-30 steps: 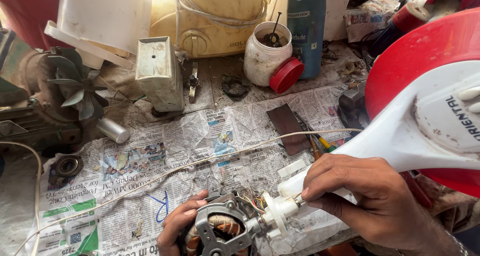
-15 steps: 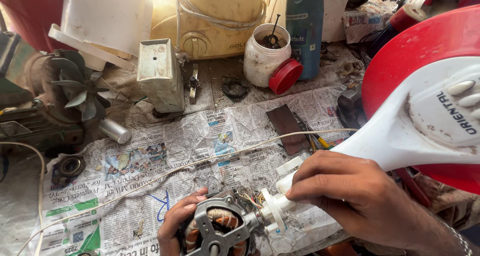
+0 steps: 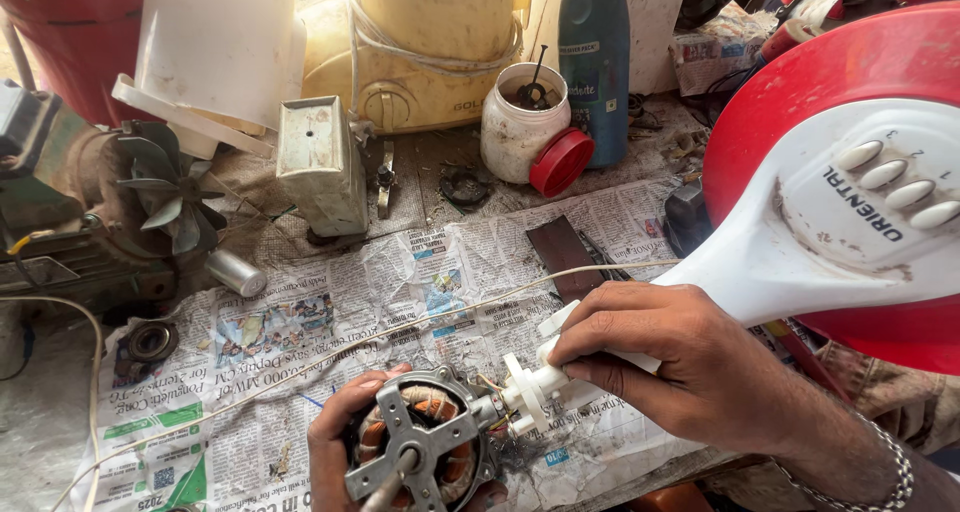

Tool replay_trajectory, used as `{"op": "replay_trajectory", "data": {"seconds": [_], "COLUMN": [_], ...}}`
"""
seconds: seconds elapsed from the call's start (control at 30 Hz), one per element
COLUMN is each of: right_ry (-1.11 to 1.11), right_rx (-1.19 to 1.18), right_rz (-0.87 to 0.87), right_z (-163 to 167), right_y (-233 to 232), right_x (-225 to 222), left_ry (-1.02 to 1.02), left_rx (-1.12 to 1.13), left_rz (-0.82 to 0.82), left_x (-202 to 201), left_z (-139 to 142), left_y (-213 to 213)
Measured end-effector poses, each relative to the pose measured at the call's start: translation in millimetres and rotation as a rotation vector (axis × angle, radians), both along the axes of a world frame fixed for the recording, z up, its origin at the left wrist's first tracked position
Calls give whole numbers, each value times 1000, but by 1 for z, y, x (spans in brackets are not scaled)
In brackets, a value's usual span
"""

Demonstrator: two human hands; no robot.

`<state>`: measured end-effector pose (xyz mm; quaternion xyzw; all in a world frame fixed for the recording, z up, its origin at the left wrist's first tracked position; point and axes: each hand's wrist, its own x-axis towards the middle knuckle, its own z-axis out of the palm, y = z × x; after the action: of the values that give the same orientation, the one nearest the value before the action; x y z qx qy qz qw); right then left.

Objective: The person assembles a ceiling fan motor into its housing, aligns the shaft, and secures it with a screw. They then connect multiple colored wires to the motor terminals and tighten the connections with a screwdriver.

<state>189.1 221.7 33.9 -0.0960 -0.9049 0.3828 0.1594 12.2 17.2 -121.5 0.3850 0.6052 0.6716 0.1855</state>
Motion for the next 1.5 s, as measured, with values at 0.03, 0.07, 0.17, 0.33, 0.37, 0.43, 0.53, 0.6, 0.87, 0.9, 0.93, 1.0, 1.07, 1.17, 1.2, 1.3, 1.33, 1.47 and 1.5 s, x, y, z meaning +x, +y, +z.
{"op": "replay_trajectory", "data": {"seconds": [0.03, 0.07, 0.17, 0.33, 0.37, 0.43, 0.53, 0.6, 0.87, 0.9, 0.93, 1.0, 1.07, 1.17, 1.2, 1.3, 1.33, 1.47, 1.5], "right_ry": [14, 27, 23, 42, 48, 63, 74, 61, 84, 84, 86, 90, 59, -8, -34, -3, -14, -31, -28], "right_rx": [9, 17, 12, 88, 106, 129, 127, 108, 171, 180, 180, 181, 156, 103, 84, 117, 106, 55, 41], "right_rz": [3, 7, -18, 15, 22, 36, 49, 49, 70, 70, 68, 65, 43, 34, 37, 14, -3, -41, -44], "right_z": [0, -1, -4, -5, -4, -3, -2, -1, -3, -2, -2, -1, 1, 4, 5, 5, 4, 2, 2], "right_y": [1, 1, 3, 5, 5, 6, 5, 4, 5, 5, 5, 5, 4, 4, 4, 3, 3, 3, 4], "right_x": [0, -1, 0, 2, 2, 2, 1, 1, -1, -1, -1, -2, -4, -9, -10, -13, -14, -13, -14], "left_ry": [1, 2, -121, -78, -62, -77, -87, -105, -135, -138, -140, -138, -128, -178, -183, -206, -218, -273, -275], "left_rx": [-26, -52, -111, -107, -115, -142, -152, -166, -38, -40, -42, -39, -27, -38, -52, -80, -82, -175, -180], "left_rz": [15, 31, 0, -5, 3, 3, 18, 18, -104, -107, -109, -112, -115, -114, -121, -144, -155, -139, -131], "left_x": [1, 1, -1, -4, -4, -6, -6, -6, -10, -11, -11, -11, -12, -12, -13, -15, -15, -13, -13], "left_z": [11, 20, 36, 44, 45, 47, 48, 48, 39, 38, 37, 37, 37, 38, 38, 40, 41, 45, 47], "left_y": [2, 4, 7, 9, 8, 8, 7, 6, 1, 1, 0, 0, -1, -1, -1, -1, -1, 1, 2]}}
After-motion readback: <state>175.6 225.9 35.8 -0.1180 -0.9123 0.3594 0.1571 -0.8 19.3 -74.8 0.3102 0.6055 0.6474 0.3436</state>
